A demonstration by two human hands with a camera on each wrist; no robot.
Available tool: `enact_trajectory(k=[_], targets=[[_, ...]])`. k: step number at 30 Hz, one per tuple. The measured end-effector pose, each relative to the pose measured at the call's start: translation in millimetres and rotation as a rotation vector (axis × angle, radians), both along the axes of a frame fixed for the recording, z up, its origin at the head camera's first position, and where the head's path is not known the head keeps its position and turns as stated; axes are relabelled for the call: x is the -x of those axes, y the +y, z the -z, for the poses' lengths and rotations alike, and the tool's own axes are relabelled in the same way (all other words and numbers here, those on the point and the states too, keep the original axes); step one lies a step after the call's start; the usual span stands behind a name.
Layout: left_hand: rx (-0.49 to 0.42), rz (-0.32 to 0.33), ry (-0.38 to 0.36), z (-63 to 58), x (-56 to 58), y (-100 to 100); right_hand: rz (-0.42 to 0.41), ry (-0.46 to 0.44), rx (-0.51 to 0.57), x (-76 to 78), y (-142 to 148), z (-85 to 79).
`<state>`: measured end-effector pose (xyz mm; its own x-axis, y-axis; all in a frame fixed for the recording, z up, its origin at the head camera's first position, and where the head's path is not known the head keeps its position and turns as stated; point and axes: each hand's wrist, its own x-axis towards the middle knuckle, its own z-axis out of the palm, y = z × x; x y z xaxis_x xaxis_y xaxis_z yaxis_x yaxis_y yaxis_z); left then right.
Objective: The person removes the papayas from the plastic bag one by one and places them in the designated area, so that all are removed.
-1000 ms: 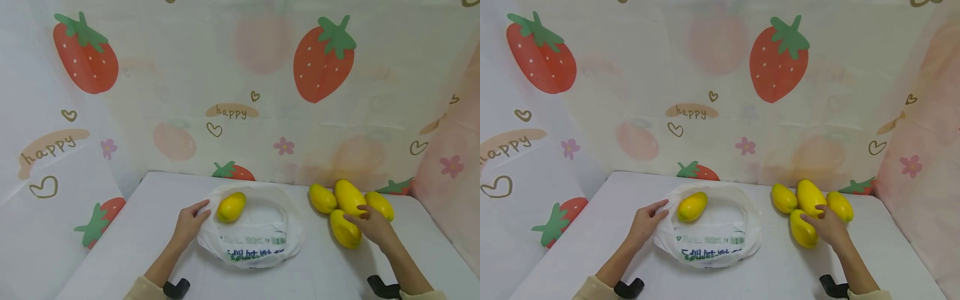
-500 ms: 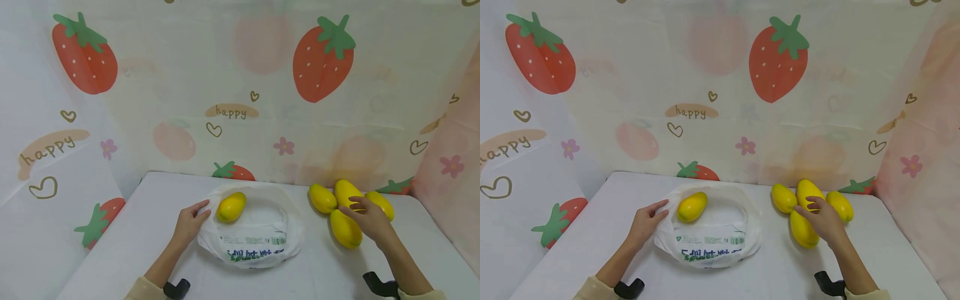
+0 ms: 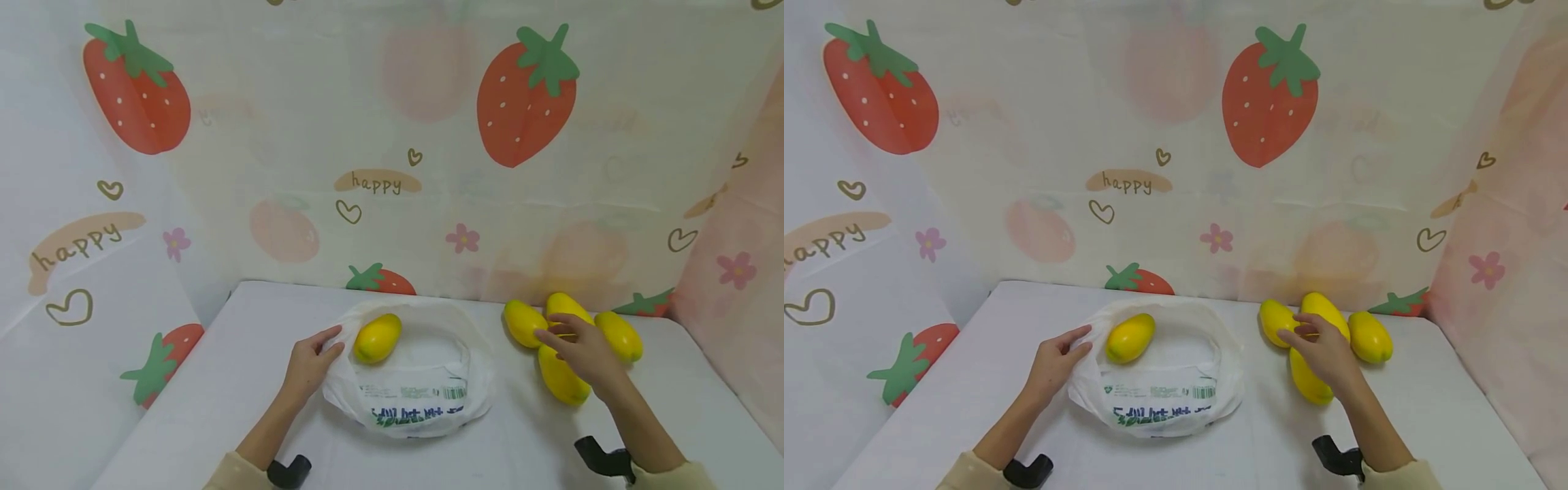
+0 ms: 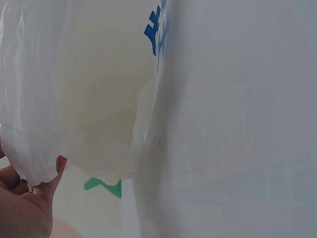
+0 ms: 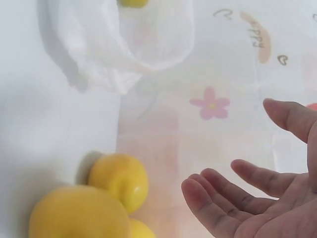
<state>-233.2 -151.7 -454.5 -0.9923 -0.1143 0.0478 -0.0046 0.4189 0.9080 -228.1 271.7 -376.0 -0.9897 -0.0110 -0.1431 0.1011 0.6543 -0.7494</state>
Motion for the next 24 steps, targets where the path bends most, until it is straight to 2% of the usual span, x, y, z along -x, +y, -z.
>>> enact_trajectory(k=[9,17,24], targets=[[-0.002,-0.001,0.005,0.6,0.7,1,-0.040,0.006,0.080,6.4,-21,1.7],[-0.009,0.001,0.008,0.1,-0.1,1,-0.089,0.037,0.089,9.7,-38,4.5],[-0.017,0.000,-0.011,1.4,1.3,1,-0.097,0.024,0.100,14.2,-56,3.1]])
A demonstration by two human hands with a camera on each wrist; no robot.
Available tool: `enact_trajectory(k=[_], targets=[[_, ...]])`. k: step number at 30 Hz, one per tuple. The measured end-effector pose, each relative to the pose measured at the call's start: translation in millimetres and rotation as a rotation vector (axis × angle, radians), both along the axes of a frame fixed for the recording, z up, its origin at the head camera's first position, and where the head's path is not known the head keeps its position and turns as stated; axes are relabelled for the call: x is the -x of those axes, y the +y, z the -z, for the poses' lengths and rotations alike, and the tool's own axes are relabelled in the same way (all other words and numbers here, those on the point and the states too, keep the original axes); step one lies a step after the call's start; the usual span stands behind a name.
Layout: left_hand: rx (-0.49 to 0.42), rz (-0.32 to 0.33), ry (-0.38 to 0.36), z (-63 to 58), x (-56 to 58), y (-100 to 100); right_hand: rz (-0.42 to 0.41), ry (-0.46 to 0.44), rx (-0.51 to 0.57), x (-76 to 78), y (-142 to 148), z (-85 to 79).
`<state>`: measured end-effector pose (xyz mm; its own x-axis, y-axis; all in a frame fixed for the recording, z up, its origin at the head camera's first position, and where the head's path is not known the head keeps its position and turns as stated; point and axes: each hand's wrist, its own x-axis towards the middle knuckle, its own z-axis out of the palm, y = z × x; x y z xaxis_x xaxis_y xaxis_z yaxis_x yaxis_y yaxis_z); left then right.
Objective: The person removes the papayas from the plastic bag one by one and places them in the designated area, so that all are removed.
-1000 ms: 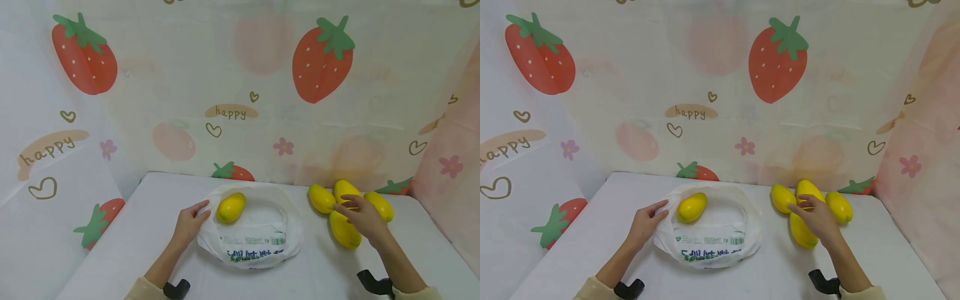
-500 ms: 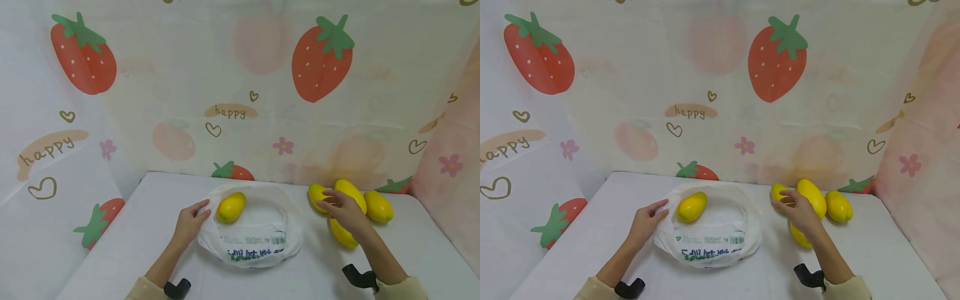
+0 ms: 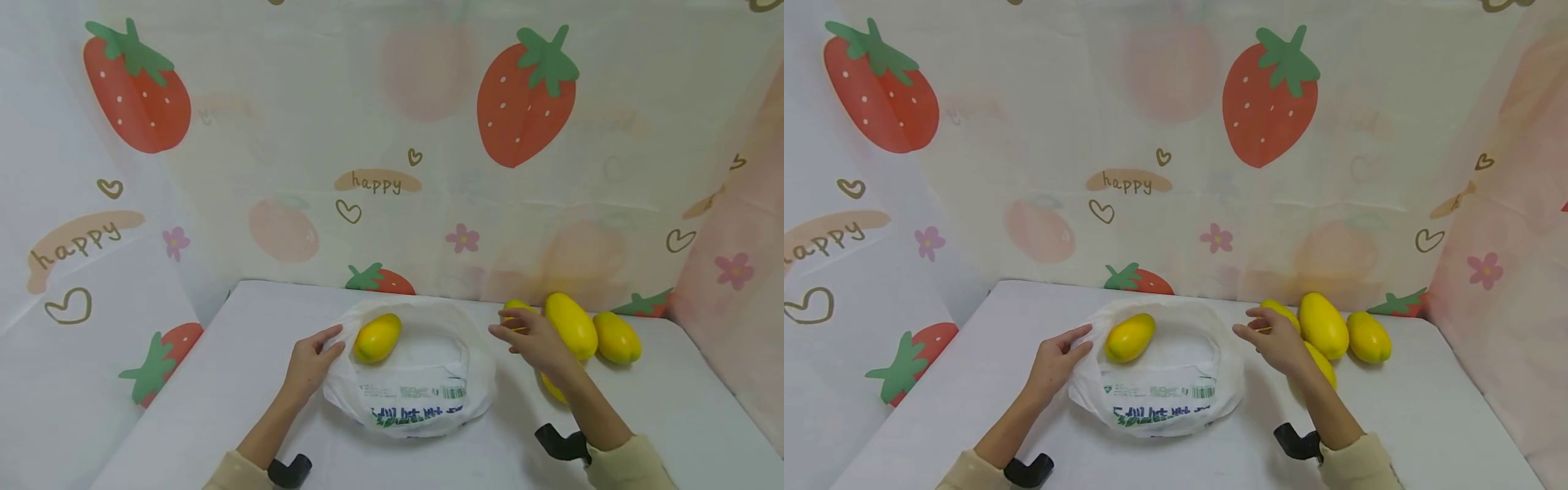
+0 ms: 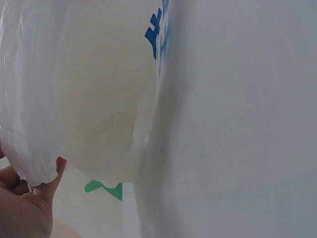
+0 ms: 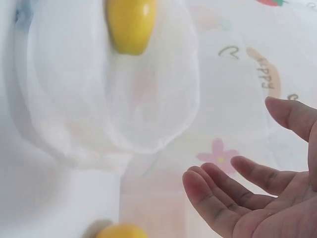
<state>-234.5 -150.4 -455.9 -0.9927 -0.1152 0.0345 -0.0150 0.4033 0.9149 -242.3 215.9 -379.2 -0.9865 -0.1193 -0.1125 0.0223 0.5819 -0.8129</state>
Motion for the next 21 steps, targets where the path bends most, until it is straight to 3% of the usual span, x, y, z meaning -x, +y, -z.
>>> enact_trajectory(k=[7,21], targets=[[0.008,0.007,0.010,0.5,1.1,1,-0.023,0.016,0.037,5.7,-19,5.2],[-0.002,0.022,0.005,-1.5,0.4,1,-0.051,-0.046,0.042,15.4,-51,11.2]])
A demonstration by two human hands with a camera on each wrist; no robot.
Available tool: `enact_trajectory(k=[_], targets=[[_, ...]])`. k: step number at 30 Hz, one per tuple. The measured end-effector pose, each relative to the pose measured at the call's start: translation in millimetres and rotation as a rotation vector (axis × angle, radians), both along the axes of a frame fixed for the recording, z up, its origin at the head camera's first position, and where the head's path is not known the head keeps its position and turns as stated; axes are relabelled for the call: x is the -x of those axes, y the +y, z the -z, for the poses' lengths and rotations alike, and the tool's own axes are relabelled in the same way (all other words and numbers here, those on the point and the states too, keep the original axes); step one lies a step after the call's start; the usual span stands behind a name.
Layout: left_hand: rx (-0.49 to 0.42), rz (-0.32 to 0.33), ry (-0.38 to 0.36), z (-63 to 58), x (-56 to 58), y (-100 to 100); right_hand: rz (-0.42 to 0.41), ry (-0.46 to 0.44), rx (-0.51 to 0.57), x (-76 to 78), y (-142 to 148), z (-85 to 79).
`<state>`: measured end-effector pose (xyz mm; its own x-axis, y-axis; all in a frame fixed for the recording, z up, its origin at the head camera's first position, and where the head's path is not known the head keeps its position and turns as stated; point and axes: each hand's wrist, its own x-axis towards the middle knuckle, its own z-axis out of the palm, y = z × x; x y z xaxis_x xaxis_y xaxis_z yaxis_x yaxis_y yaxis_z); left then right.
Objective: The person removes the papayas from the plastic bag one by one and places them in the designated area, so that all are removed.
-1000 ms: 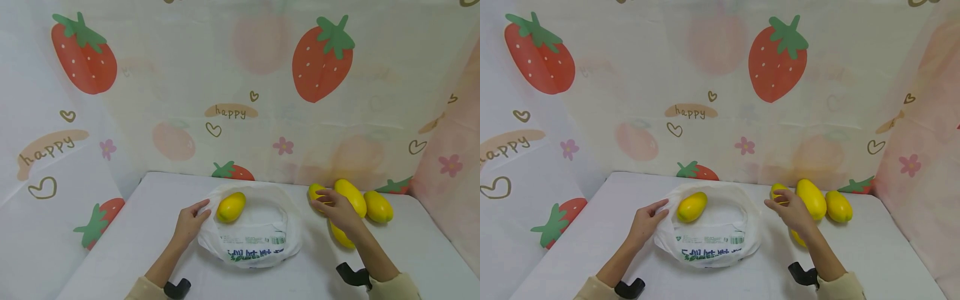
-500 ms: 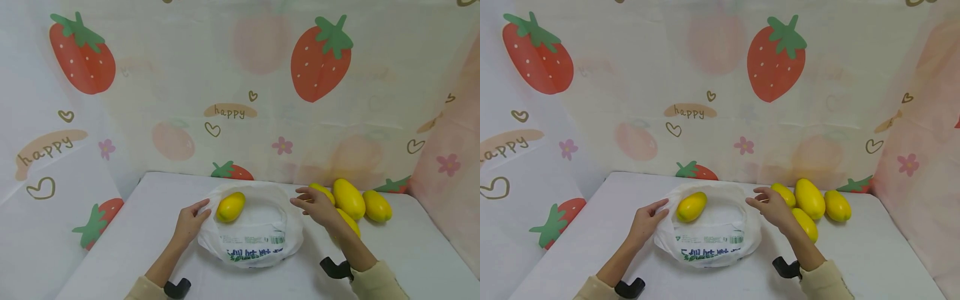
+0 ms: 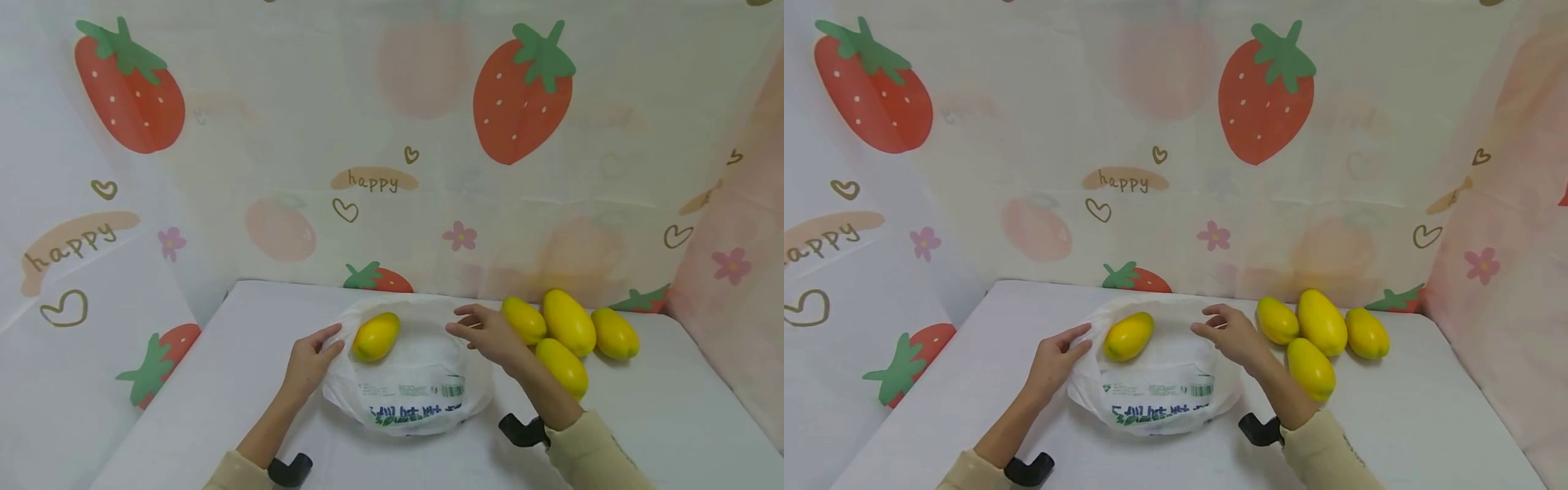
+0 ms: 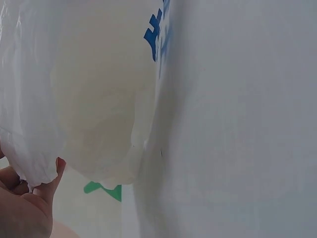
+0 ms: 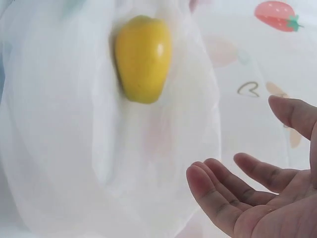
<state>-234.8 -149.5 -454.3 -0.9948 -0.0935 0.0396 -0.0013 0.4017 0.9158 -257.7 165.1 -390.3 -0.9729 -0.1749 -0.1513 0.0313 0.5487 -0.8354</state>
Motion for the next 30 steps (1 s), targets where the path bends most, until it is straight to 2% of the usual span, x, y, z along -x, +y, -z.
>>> enact_trajectory(k=[12,19,30], targets=[[0.014,-0.008,-0.003,1.0,0.5,2,-0.047,-0.054,0.038,13.0,-27,15.1],[0.011,0.003,0.016,-0.4,0.5,3,-0.042,-0.080,0.075,19.6,-44,22.1],[0.011,-0.002,0.003,-0.8,2.1,5,-0.011,-0.154,0.098,30.0,-66,31.6]])
